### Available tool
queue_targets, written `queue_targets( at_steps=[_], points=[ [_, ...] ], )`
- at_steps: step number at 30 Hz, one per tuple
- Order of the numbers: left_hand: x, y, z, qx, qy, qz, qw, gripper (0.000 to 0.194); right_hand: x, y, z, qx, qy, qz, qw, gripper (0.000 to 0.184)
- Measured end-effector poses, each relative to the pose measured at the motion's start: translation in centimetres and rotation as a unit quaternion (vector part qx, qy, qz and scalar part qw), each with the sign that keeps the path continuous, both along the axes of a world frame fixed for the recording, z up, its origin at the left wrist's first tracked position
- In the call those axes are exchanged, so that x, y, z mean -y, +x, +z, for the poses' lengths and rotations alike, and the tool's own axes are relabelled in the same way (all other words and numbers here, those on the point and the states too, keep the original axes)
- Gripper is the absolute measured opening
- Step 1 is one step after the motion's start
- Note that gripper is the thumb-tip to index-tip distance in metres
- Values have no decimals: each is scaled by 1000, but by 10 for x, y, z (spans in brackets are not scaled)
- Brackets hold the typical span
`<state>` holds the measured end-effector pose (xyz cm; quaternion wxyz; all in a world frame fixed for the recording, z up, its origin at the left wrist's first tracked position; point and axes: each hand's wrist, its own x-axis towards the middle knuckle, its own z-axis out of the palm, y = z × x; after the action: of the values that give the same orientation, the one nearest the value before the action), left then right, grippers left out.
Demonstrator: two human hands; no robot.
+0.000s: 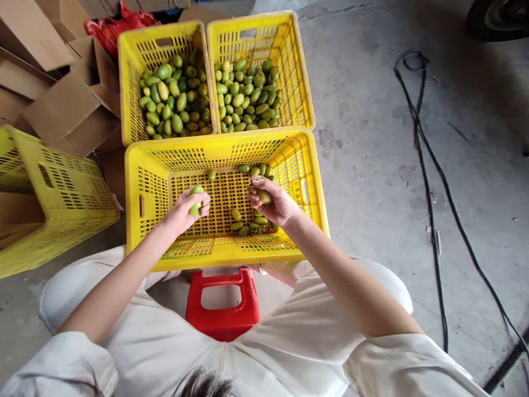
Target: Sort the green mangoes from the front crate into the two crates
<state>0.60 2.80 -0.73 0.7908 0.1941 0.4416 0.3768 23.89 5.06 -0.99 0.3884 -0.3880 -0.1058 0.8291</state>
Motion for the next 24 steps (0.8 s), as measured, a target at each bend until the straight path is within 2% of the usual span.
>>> queue_targets(
  at_steps=[6,10,12,16,19,22,24],
  points=[
    [1,0,1,-26,10,15,1000,23,2,2,-7,-18,22,69,997,31],
    [-2,-1,2,-23,-25,41,999,39,1,1,-5,-5,26,63,998,36],
    [-4,-1,3,-8,-52,68,996,39,0,0,-1,-7,16,46,999,34],
    [-5,1,7,36,-66,117,990,19,-1,-2,11,-40,7,28,999,13],
    [-4,1,7,37,-43,105,993,12,2,-4,15,-52,25,39,998,23],
    [-1,1,7,30,-14,72,997,20,6,-4,11,-52,27,52,997,35],
    [1,2,6,36,-8,47,998,25,7,-3,6,-54,15,62,996,34]
  ],
)
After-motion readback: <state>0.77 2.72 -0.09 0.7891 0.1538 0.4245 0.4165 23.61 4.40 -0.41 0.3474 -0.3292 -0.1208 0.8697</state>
